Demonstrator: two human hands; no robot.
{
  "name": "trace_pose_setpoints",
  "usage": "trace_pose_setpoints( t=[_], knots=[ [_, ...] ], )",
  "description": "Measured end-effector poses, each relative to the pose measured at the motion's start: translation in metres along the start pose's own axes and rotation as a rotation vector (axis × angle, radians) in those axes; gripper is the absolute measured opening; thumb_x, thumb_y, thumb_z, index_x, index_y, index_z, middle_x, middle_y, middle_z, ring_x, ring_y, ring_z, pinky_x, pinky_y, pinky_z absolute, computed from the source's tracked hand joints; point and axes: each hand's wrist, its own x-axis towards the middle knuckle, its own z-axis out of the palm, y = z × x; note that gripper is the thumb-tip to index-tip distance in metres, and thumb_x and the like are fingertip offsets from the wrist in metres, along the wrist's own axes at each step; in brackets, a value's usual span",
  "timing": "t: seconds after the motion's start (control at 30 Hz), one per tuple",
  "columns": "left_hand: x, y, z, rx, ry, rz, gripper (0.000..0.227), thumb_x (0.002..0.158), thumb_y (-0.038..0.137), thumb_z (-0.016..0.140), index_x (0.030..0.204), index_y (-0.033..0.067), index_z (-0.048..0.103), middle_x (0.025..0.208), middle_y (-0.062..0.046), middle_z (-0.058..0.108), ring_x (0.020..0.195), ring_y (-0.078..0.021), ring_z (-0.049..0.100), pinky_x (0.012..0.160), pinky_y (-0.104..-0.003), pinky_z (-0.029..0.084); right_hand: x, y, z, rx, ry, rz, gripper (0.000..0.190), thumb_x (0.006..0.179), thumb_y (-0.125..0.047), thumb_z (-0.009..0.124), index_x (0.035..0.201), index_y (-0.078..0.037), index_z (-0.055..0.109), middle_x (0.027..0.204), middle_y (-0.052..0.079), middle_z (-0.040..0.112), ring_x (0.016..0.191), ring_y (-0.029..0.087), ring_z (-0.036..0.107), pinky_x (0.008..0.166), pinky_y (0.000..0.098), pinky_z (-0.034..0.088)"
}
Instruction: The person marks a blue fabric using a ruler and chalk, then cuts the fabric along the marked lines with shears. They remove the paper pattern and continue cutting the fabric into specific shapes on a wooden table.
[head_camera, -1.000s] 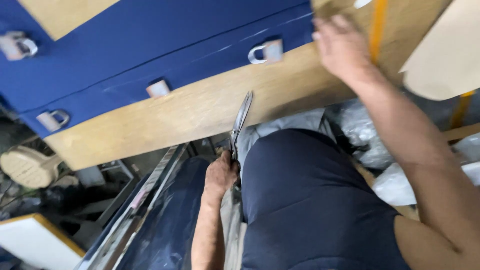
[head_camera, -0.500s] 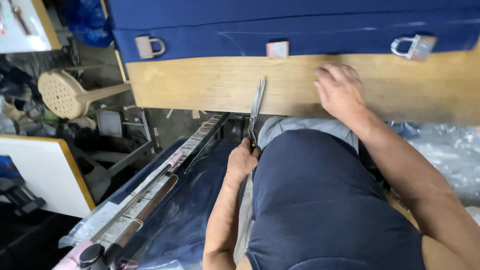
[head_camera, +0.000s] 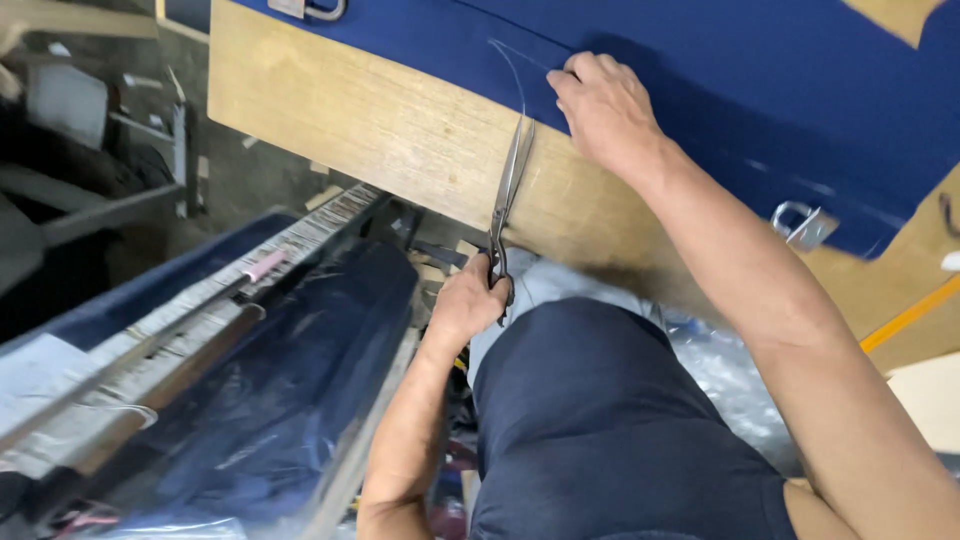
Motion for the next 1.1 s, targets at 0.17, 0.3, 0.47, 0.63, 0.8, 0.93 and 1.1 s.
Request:
trace_pose_setpoints(
  t=[0.17,0.3,0.47,0.63,0.8,0.93,1.1],
  knots=[
    [0.021,0.009,0.007,0.013,0.048,0.019,0.032,0.090,0.039,0.047,0.097,0.0078,0.050,0.098,-0.026,0.068,0.101,-0.0520,0.061,0.086,-0.058,0.045,0.011,0.003,-0.020,0.024,-0.134,-0.023,0.033,0.104,-0.011,0.065,0.136,-0.001,0.069,0.117,0.016,0.065,0.096,0.034,0.061,0.080,0.0485,0.051],
    [0.025,0.020,0.003,-0.020,0.021,0.007,0.029,0.091,0.036,0.048,0.099,0.0080,0.048,0.093,-0.025,0.068,0.091,-0.0477,0.064,0.077,-0.057,0.047,0.011,0.010,-0.020,0.059,-0.116,-0.055,0.031,0.104,-0.009,0.066,0.133,-0.002,0.072,0.116,0.013,0.064,0.097,0.032,0.062,0.083,0.0482,0.050],
    [0.036,0.024,0.002,-0.008,0.030,0.034,0.027,0.093,0.036,0.048,0.094,0.0090,0.046,0.089,-0.022,0.066,0.086,-0.0465,0.062,0.076,-0.056,0.045,0.013,0.015,-0.020,0.053,-0.142,-0.066,0.030,0.104,-0.010,0.065,0.131,-0.004,0.073,0.115,0.012,0.064,0.094,0.031,0.062,0.082,0.0473,0.051],
    [0.042,0.029,-0.002,0.004,0.006,0.024,0.025,0.094,0.036,0.046,0.091,0.0111,0.042,0.083,-0.017,0.063,0.081,-0.0409,0.061,0.076,-0.053,0.045,0.016,0.018,-0.022,0.053,-0.174,-0.080,0.030,0.103,-0.011,0.065,0.132,-0.005,0.073,0.115,0.011,0.063,0.094,0.032,0.061,0.080,0.0474,0.050],
    [0.049,0.029,0.002,-0.079,-0.026,0.002,0.021,0.092,0.031,0.048,0.093,0.0098,0.044,0.087,-0.020,0.063,0.086,-0.0446,0.062,0.075,-0.055,0.046,0.020,0.016,-0.026,0.051,-0.189,-0.067,0.030,0.101,-0.012,0.069,0.130,-0.005,0.073,0.113,0.010,0.062,0.094,0.031,0.063,0.080,0.0475,0.052],
    [0.048,0.032,0.004,-0.142,-0.045,0.023,0.020,0.093,0.029,0.047,0.090,0.0096,0.043,0.086,-0.019,0.061,0.085,-0.0400,0.061,0.075,-0.053,0.046,0.023,0.014,-0.029,0.046,-0.196,-0.066,0.029,0.100,-0.011,0.071,0.128,-0.005,0.073,0.112,0.011,0.063,0.093,0.031,0.062,0.079,0.0462,0.051],
    [0.058,0.024,0.025,-0.174,0.017,0.091,0.021,0.093,0.027,0.048,0.085,0.0102,0.038,0.076,-0.017,0.057,0.075,-0.0401,0.056,0.075,-0.052,0.043,0.026,0.013,-0.027,0.040,-0.209,-0.047,0.029,0.097,-0.012,0.075,0.125,-0.007,0.070,0.112,0.010,0.063,0.095,0.030,0.063,0.080,0.0453,0.050]
  ],
)
